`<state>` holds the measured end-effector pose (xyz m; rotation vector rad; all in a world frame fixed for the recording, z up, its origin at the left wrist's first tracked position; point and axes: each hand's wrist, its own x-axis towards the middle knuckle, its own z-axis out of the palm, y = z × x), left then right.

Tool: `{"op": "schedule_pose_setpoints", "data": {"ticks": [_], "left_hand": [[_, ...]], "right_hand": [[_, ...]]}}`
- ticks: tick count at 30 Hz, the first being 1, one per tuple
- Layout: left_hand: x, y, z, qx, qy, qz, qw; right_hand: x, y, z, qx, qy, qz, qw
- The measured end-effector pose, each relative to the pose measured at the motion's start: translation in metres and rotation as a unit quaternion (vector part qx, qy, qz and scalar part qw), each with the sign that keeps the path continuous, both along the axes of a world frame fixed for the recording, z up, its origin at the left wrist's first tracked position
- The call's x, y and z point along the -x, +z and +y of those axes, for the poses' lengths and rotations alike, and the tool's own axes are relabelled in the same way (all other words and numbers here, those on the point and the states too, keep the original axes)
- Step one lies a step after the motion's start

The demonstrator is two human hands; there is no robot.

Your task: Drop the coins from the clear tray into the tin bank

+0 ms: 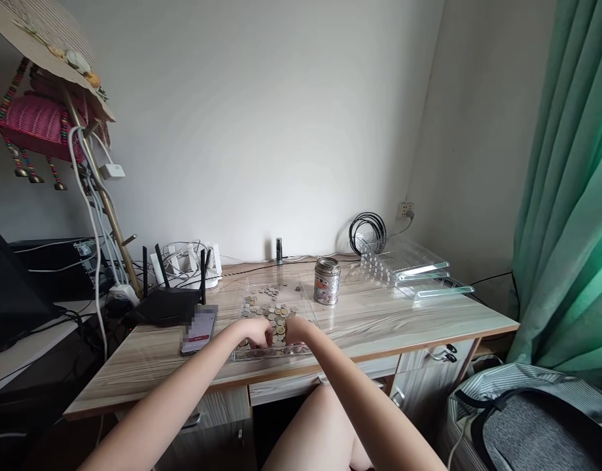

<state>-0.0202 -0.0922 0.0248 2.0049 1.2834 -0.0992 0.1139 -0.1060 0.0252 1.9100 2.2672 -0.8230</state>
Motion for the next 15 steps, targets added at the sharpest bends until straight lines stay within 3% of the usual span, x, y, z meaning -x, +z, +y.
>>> {"op": "schedule_pose_setpoints", "data": {"ticks": [9, 15], "left_hand": [[0.005, 0.005, 0.001, 0.027, -0.023, 0.022, 0.999], [0.008, -0.002, 0.003, 0.028, -0.007, 0.003, 1.000]], "right_hand": [[-0.001, -0.001, 0.003, 0.056, 0.009, 0.076, 0.995], [0.007, -0.008, 0.010, 0.095, 0.015, 0.098, 0.991]]}}
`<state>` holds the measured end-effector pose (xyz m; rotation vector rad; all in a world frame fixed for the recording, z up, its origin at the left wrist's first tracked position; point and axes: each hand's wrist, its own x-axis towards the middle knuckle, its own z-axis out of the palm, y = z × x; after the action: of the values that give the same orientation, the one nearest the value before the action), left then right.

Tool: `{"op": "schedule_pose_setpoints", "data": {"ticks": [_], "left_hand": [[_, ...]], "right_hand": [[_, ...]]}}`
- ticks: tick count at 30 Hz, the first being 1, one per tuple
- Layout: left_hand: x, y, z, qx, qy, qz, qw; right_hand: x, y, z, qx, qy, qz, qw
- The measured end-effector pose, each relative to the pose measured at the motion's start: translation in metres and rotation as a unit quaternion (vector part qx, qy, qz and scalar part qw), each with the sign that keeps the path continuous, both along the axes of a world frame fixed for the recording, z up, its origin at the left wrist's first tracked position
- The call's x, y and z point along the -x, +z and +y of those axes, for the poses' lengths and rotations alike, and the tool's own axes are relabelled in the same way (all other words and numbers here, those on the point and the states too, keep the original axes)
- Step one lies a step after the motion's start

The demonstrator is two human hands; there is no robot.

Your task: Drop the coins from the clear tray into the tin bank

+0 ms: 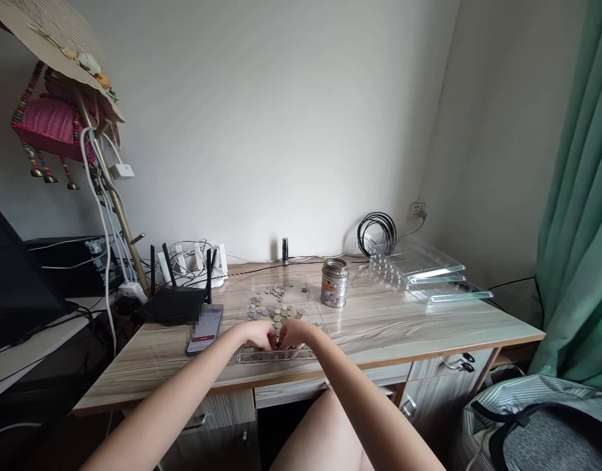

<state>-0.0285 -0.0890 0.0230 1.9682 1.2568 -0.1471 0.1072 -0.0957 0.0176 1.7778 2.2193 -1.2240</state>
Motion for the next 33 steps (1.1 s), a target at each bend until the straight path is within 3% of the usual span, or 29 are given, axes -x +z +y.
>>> {"op": "schedule_pose_setpoints", "data": {"ticks": [3, 5, 7, 10, 11, 17, 20, 26, 29, 31, 33], "left_hand": [[0.007, -0.009, 0.002, 0.011, 0.043, -0.052, 0.998], [0.011, -0.014, 0.003, 0.039, 0.117, -0.154, 0.980], [0.014, -0.017, 0.005, 0.104, 0.229, -0.316, 0.915], [0.012, -0.015, 0.010, 0.193, 0.352, -0.499, 0.768], [0.010, -0.013, 0.012, 0.206, 0.374, -0.530, 0.733], [-0.002, -0.015, 0.017, 0.207, 0.477, -0.624, 0.583], [-0.005, -0.021, 0.014, 0.208, 0.513, -0.650, 0.521], [-0.015, -0.024, 0.006, 0.250, 0.524, -0.668, 0.465], [-0.016, -0.024, 0.005, 0.263, 0.515, -0.679, 0.451], [-0.013, -0.025, 0.005, 0.269, 0.507, -0.685, 0.448], [-0.008, -0.027, 0.006, 0.274, 0.495, -0.693, 0.448]], "right_hand": [[0.005, -0.004, 0.004, 0.005, 0.003, -0.001, 1.000], [0.007, -0.006, 0.006, 0.002, 0.003, -0.003, 1.000], [0.007, -0.007, 0.007, -0.002, 0.005, -0.002, 1.000], [0.007, -0.004, 0.007, -0.003, 0.018, 0.004, 1.000], [0.007, -0.002, 0.006, -0.001, 0.025, 0.006, 1.000], [0.013, 0.009, 0.004, 0.019, 0.055, -0.010, 0.998], [0.014, 0.013, 0.007, -0.018, 0.033, 0.002, 0.999], [0.018, 0.029, 0.015, -0.182, -0.029, 0.051, 0.981], [0.018, 0.033, 0.008, -0.306, -0.057, -0.027, 0.950], [0.015, 0.030, 0.000, -0.321, -0.069, -0.106, 0.939], [0.012, 0.023, -0.008, -0.277, -0.062, -0.149, 0.947]]}}
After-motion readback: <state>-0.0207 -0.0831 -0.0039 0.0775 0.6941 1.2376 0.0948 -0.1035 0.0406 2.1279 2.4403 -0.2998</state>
